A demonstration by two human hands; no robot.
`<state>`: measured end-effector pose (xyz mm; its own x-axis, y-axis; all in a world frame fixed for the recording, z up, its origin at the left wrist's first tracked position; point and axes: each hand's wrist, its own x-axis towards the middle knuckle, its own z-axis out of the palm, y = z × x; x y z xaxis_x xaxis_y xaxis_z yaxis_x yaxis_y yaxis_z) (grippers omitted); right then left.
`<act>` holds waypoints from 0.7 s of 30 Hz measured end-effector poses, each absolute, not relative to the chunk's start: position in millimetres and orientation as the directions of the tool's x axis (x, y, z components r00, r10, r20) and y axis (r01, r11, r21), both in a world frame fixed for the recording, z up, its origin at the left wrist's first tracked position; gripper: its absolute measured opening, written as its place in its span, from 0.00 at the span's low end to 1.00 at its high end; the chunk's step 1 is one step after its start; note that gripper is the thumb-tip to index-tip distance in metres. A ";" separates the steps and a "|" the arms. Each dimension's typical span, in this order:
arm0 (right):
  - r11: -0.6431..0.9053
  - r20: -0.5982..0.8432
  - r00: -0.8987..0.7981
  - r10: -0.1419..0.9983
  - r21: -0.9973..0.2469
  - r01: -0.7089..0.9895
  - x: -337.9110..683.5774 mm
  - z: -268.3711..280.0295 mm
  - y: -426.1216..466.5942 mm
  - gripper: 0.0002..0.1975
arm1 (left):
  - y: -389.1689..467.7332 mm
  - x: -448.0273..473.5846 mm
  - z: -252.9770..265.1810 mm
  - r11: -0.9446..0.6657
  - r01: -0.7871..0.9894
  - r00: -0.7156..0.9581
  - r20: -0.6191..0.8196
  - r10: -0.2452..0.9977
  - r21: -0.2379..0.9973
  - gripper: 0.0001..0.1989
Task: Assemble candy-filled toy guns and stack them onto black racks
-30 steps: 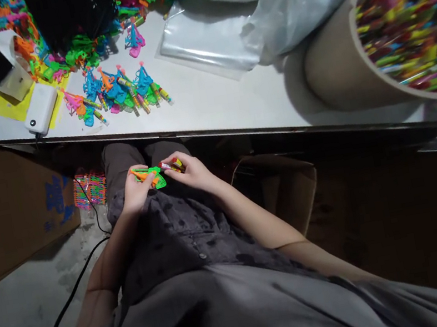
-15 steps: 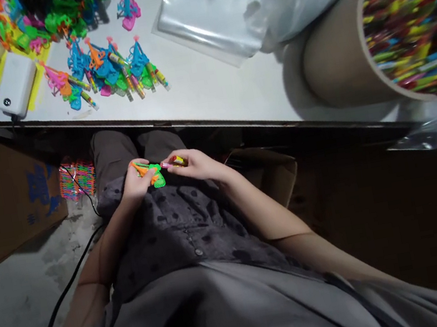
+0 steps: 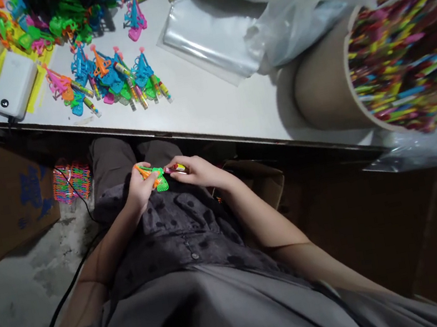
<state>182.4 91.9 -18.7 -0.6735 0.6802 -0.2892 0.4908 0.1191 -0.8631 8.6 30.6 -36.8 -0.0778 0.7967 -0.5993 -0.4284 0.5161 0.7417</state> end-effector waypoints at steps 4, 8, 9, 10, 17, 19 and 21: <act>0.169 -0.291 -0.716 0.635 -0.852 0.496 176.5 -22.9 100.5 0.11 | 34.6 3.9 -45.1 0.523 -0.452 -0.091 -0.621 0.779 0.723 0.19; 0.239 -0.271 -0.763 0.586 -0.843 0.483 170.3 -20.9 109.0 0.11 | 39.0 -2.7 -50.4 0.530 -0.427 -0.104 -0.622 0.776 0.733 0.20; 0.255 -0.267 -0.774 0.574 -0.840 0.479 168.9 -19.5 111.0 0.10 | 41.0 -4.7 -50.1 0.533 -0.415 -0.104 -0.621 0.777 0.737 0.19; 0.269 -0.262 -0.783 0.564 -0.838 0.475 167.9 -17.8 113.4 0.11 | 43.8 -6.6 -49.1 0.536 -0.401 -0.105 -0.618 0.779 0.743 0.19; 0.296 -0.165 -0.738 0.654 -0.842 0.450 169.9 -9.8 170.5 0.13 | 99.0 -22.7 -42.9 0.430 -0.386 0.013 -0.462 0.887 0.816 0.23; 0.293 -0.101 -0.630 0.770 -0.821 0.489 169.8 -14.4 202.9 0.13 | 117.6 -31.0 -52.4 0.381 -0.430 0.073 -0.389 0.918 0.818 0.29; 0.276 -0.004 -0.461 0.888 -0.795 0.540 166.8 -23.6 236.1 0.14 | 128.3 -41.8 -68.7 0.406 -0.399 0.131 -0.387 0.913 0.822 0.30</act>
<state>166.8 236.1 -23.6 -0.4606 0.8876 -0.0045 0.5397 0.2761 -0.7953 -41.8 128.3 -68.7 0.1312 0.9126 -0.3872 -0.3991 0.4061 0.8221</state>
